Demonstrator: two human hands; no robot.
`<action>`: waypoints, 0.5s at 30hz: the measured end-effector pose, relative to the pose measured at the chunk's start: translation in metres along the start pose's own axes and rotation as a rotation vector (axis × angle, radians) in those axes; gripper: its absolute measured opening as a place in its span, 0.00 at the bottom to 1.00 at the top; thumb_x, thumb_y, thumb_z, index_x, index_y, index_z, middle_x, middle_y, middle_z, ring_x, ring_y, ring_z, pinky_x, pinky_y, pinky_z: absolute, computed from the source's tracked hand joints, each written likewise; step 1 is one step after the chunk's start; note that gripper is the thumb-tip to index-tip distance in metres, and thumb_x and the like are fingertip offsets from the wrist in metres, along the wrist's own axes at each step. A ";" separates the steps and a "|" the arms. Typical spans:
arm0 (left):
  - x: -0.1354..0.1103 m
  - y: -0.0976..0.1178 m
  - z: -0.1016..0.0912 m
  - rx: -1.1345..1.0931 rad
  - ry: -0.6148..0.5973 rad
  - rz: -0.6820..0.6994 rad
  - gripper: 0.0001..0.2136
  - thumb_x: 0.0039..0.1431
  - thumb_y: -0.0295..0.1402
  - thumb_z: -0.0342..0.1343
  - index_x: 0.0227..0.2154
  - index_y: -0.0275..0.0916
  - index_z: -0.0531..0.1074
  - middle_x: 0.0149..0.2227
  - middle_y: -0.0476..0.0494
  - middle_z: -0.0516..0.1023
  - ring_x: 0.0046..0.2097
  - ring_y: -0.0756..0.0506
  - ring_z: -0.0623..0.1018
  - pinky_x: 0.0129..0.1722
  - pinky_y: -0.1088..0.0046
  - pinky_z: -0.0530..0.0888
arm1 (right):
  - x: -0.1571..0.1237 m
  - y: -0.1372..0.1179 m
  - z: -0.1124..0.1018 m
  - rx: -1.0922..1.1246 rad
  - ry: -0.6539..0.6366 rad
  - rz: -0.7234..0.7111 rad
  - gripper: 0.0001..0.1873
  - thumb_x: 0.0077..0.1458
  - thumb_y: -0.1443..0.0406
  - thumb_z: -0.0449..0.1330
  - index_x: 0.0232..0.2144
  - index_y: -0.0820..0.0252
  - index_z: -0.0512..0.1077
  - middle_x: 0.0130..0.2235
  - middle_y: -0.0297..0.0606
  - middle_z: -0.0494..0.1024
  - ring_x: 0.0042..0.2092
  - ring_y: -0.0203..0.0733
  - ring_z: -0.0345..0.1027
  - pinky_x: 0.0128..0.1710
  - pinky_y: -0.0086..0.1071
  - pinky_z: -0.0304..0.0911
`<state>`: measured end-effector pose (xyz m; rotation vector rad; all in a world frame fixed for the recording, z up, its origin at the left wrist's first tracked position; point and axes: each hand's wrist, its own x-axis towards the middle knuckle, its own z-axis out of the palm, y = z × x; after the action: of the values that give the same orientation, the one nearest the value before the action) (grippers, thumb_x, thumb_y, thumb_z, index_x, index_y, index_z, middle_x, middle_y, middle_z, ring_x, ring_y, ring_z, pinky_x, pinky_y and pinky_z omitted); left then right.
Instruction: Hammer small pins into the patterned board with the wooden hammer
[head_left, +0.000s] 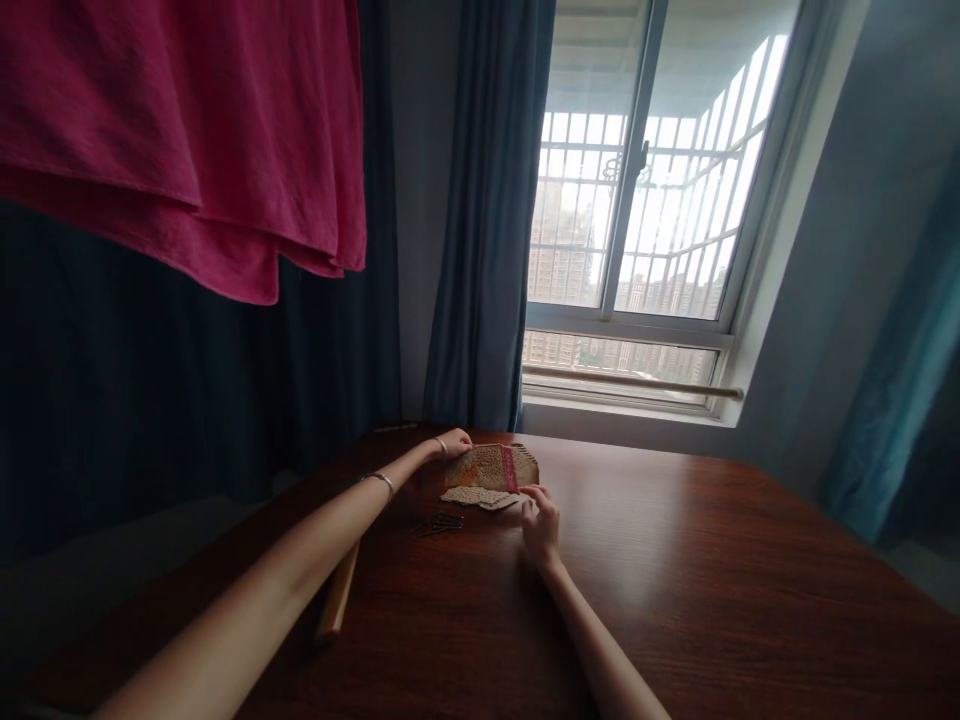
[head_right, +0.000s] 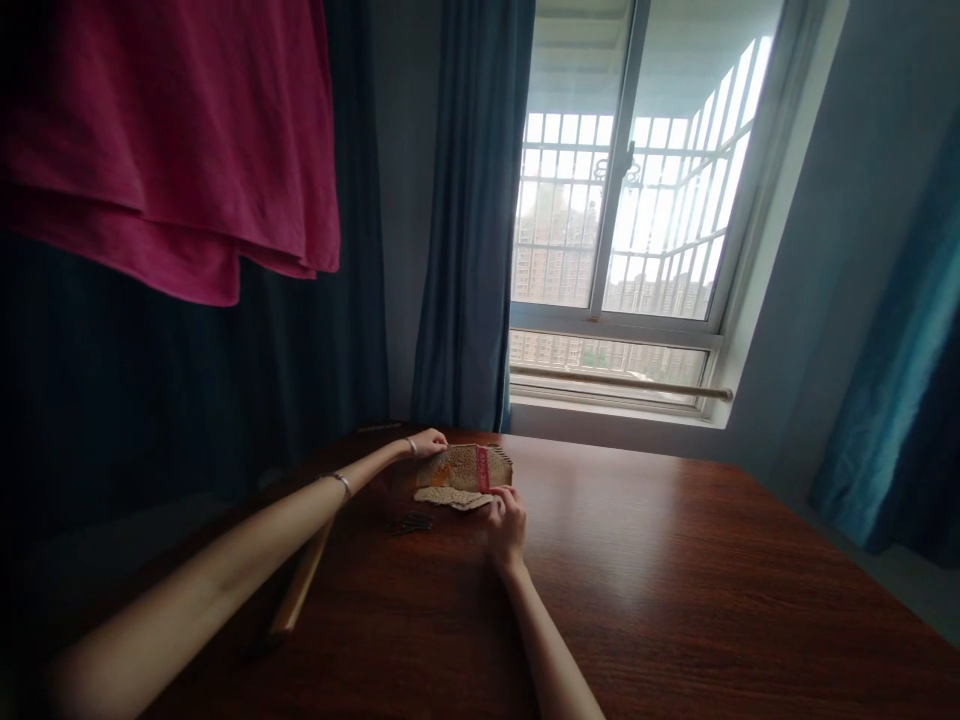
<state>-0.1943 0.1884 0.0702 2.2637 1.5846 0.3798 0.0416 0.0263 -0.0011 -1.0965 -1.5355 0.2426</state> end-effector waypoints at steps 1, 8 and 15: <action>0.000 0.000 0.002 -0.002 -0.011 -0.003 0.13 0.46 0.33 0.49 0.29 0.31 0.75 0.26 0.46 0.73 0.28 0.51 0.68 0.26 0.79 0.61 | 0.000 0.002 -0.001 0.002 0.008 0.016 0.15 0.50 0.72 0.46 0.33 0.59 0.71 0.36 0.39 0.72 0.39 0.40 0.66 0.41 0.33 0.61; -0.002 0.001 0.037 0.017 -0.084 -0.039 0.11 0.43 0.31 0.49 0.27 0.32 0.75 0.24 0.48 0.73 0.26 0.51 0.68 0.26 0.80 0.63 | -0.001 -0.001 -0.002 -0.046 0.023 0.051 0.16 0.50 0.71 0.47 0.34 0.59 0.72 0.37 0.41 0.72 0.39 0.42 0.65 0.40 0.34 0.61; 0.001 0.004 0.058 0.077 -0.091 -0.064 0.13 0.41 0.28 0.50 0.30 0.35 0.75 0.30 0.46 0.76 0.30 0.50 0.72 0.29 0.80 0.65 | -0.010 -0.024 0.004 -0.321 -0.450 -0.277 0.16 0.50 0.65 0.53 0.44 0.48 0.69 0.51 0.33 0.69 0.52 0.47 0.55 0.49 0.42 0.52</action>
<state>-0.1672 0.1806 0.0195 2.2455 1.6473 0.1999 0.0247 0.0077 0.0078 -1.1050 -2.1655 0.0511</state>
